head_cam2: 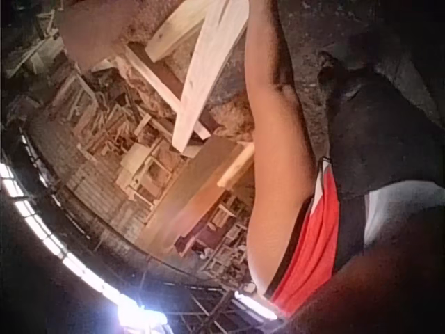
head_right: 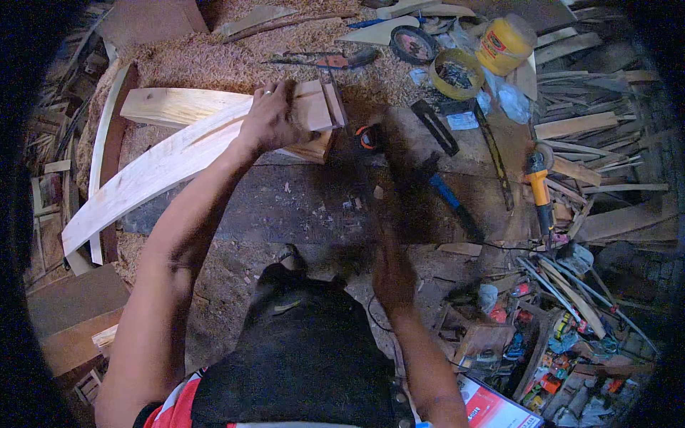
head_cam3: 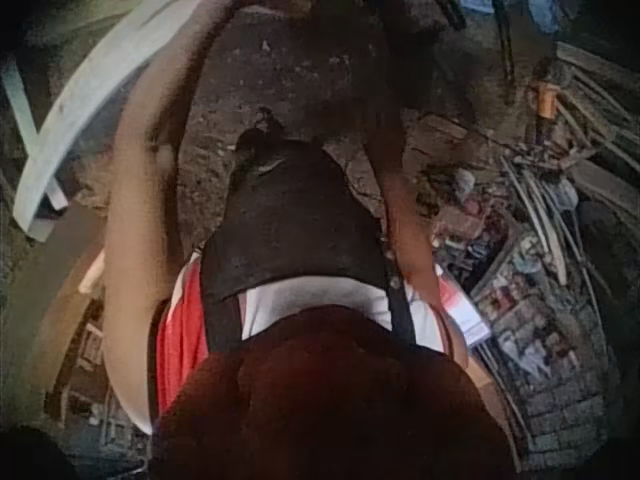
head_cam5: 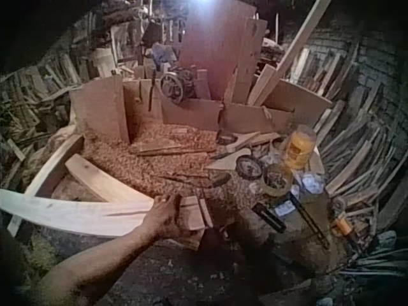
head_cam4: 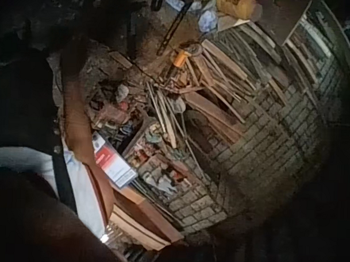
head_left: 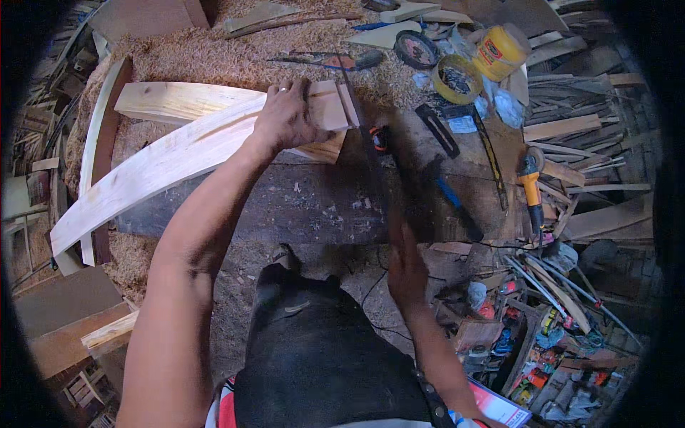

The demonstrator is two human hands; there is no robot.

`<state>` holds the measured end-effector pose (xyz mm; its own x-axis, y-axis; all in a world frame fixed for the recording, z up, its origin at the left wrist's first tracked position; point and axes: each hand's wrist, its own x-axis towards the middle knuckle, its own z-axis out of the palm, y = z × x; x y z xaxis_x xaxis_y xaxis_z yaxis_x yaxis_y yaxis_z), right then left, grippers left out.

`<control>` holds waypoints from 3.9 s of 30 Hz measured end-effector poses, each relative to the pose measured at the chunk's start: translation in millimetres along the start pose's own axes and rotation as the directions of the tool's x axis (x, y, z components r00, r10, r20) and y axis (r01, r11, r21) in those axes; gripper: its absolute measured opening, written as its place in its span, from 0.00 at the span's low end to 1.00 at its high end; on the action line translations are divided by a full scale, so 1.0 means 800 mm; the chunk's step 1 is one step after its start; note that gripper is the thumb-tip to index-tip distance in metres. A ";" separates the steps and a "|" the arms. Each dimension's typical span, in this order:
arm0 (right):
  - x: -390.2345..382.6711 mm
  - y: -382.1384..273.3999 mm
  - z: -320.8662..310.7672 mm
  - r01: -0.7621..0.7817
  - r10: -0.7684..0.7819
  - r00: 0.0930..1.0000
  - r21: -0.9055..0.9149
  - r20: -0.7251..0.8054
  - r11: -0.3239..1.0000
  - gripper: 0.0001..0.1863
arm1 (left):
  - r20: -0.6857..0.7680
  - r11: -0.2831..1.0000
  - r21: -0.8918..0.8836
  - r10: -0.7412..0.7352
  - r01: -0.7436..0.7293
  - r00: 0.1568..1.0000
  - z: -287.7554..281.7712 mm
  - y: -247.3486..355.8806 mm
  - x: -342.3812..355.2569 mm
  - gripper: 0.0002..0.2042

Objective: Assembling and measuring wooden components in a workshop using a hammer, saw, and tape measure.

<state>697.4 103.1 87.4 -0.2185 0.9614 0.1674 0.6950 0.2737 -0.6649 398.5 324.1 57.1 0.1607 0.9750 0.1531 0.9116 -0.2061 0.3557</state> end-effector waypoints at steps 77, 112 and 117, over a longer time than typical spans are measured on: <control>0.041 0.123 -0.144 -0.257 0.155 0.714 -0.050 -0.682 0.965 0.33 | -0.048 0.995 -0.100 0.026 -0.030 0.999 -0.002 0.006 -0.006 0.54; 0.308 0.097 0.110 0.013 0.003 0.967 -0.062 0.255 0.998 0.27 | -0.544 0.952 -0.157 -0.305 0.262 0.782 0.006 -0.030 -0.193 0.24; 0.305 0.014 0.114 0.051 -0.046 0.999 -0.233 0.024 0.971 0.18 | -0.195 0.249 -0.834 -0.968 0.492 0.159 -0.025 -0.155 -0.356 0.20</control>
<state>589.2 337.9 54.6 -0.2666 0.9467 0.1809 0.8237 0.3212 -0.4673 232.1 70.0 -12.3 -0.9306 0.3380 -0.1402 -0.0098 0.3600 0.9329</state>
